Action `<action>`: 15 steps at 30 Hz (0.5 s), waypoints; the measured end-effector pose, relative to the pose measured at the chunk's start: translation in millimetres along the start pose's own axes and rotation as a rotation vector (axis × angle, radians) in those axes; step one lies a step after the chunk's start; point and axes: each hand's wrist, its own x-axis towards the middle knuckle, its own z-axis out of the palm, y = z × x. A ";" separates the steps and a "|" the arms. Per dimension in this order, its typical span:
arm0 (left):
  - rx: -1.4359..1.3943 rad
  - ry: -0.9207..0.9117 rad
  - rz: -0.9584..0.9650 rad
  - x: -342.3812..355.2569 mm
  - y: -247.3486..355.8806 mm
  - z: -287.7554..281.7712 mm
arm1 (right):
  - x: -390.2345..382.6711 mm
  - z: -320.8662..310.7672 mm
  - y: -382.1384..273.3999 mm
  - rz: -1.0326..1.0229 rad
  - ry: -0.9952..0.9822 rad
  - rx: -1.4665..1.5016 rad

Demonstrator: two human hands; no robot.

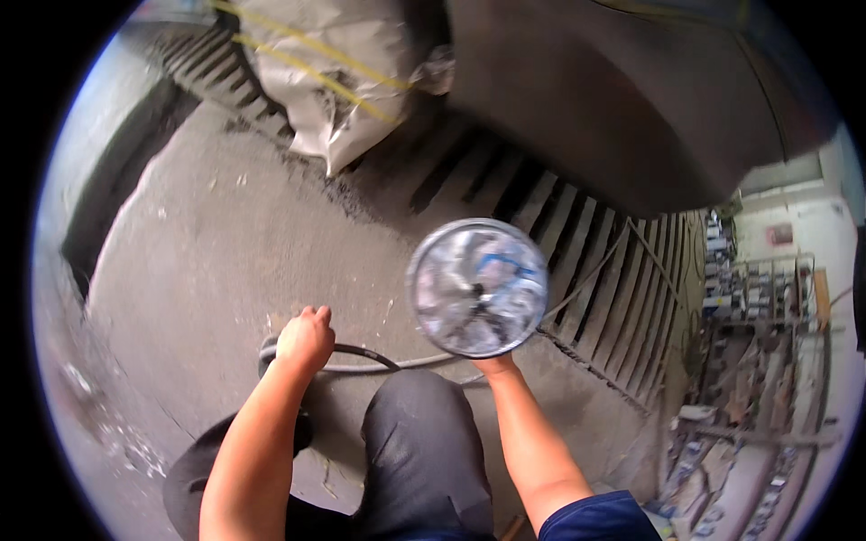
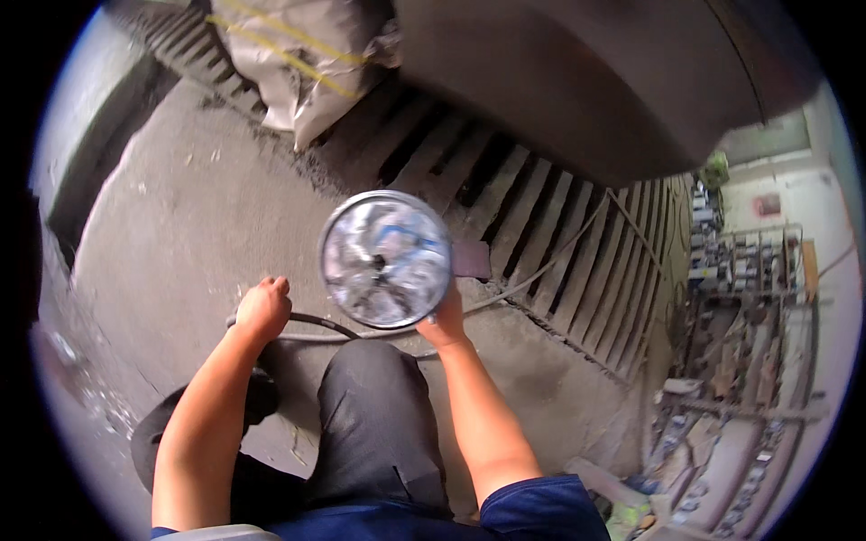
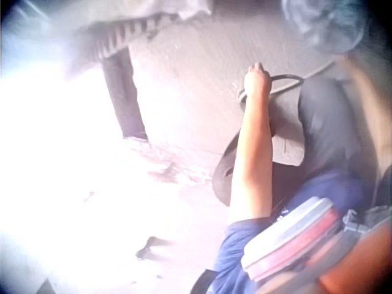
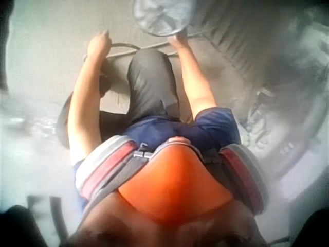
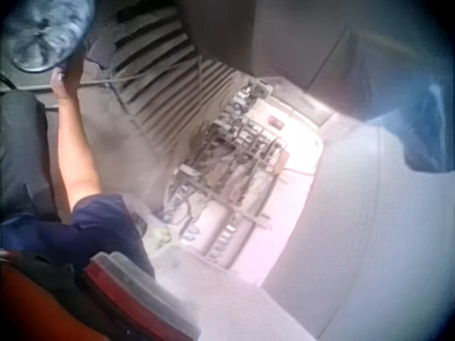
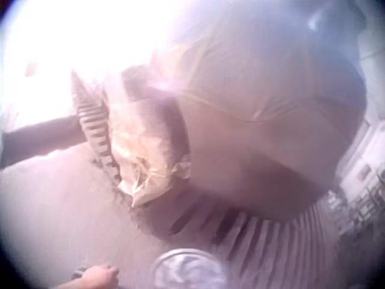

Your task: The person uses a spray gun to apply paint to the rear bumper and undercarriage of a car. The car is partially covered with blue plastic sheeting and yellow tape. The person moves around the vehicle to cover different areas.

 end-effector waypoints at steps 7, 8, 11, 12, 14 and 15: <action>0.024 -0.106 0.154 -11.5 26.4 -9.3 | -63.8 -57.8 48.3 0.170 0.394 -0.201; 0.029 -0.126 0.148 -11.1 26.6 -10.2 | -75.7 -70.3 51.6 0.406 0.449 -0.074; 0.026 -0.185 0.158 -7.0 38.8 -13.1 | -120.3 -117.5 72.2 1.106 0.685 0.397; 0.016 -0.186 0.176 -3.8 42.8 -12.3 | -131.5 -131.4 79.6 1.162 0.798 0.453; 0.007 -0.184 0.187 -0.9 36.6 -15.4 | -130.8 -149.8 74.2 1.108 0.947 0.612; -0.004 -0.179 0.207 0.9 38.9 -20.6 | -124.9 -156.2 68.8 1.089 0.995 0.633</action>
